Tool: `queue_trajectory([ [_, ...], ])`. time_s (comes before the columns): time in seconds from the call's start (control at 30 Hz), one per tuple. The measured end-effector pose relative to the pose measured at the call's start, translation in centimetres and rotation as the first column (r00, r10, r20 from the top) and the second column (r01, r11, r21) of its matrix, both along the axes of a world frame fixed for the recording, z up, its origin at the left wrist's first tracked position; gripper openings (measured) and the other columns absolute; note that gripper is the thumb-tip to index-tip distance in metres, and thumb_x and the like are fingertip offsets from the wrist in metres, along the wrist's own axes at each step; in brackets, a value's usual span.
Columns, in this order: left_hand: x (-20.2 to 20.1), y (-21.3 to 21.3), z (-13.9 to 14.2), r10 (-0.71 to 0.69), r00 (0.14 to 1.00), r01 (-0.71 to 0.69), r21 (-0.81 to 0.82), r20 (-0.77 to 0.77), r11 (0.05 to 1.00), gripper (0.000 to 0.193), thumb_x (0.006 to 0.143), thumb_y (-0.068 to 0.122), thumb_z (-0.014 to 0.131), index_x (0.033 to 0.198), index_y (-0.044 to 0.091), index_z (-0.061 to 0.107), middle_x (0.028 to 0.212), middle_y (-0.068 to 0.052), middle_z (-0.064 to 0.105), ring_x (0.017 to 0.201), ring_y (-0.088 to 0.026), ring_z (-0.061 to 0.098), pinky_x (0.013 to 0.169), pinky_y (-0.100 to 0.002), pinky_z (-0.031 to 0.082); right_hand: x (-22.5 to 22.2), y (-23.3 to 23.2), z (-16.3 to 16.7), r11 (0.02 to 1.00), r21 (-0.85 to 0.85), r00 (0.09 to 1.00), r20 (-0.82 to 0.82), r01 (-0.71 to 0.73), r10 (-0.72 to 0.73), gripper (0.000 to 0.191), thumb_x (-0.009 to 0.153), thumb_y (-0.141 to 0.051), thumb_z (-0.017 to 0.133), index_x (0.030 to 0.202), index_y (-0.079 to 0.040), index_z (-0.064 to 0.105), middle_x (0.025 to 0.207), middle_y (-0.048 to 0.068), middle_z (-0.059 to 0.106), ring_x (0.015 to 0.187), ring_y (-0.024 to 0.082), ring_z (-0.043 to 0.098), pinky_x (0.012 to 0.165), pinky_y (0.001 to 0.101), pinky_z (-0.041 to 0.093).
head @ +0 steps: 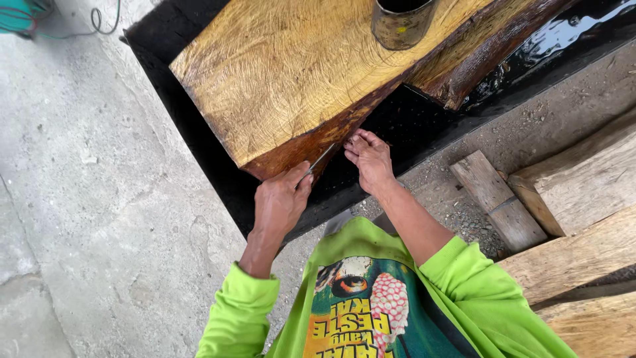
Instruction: The person applies a dark liquid coating from a tin can onto large wood slabs, using a small blade-like tool to spread the liquid along the wood surface and edges. They work along the length of the slabs, re-dipping the tool into the can and coating different sections of the wood.
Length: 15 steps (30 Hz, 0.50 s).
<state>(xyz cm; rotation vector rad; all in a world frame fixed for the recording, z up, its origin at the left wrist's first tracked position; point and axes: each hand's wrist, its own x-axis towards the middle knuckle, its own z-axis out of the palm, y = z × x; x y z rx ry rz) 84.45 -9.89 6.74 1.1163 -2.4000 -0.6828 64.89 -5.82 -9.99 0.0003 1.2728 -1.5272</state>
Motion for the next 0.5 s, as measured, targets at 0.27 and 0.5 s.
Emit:
queue_trajectory([
  [0.27, -0.68, -0.97, 0.3, -0.037, 0.985, 0.032, 0.035, 0.166, 0.999, 0.028, 0.092, 0.025, 0.071, 0.117, 0.012, 0.075, 0.083, -0.019, 0.072, 0.077, -0.039, 0.071, 0.066, -0.049, 0.055, 0.3, -0.15, -0.68, 0.996, -0.077, 0.999, 0.021, 0.048, -0.047, 0.025, 0.106, -0.019, 0.066, 0.124, -0.002, 0.064, 0.109, 0.008, 0.069, 0.096, 0.018, 0.064, 0.085, 0.034, 0.055],
  [0.5, -0.62, -1.08, 0.57, -0.079, 0.976, 0.072, 0.043, 0.204, 0.996, 0.026, 0.092, 0.025, 0.07, 0.115, 0.012, 0.074, 0.081, -0.018, 0.073, 0.076, -0.039, 0.071, 0.065, -0.052, 0.055, 0.9, -0.21, -0.54, 0.994, -0.082, 0.996, 0.054, 0.079, -0.074, 0.026, 0.101, -0.022, 0.064, 0.12, -0.004, 0.065, 0.108, 0.007, 0.071, 0.095, 0.019, 0.067, 0.085, 0.0353, 0.057],
])
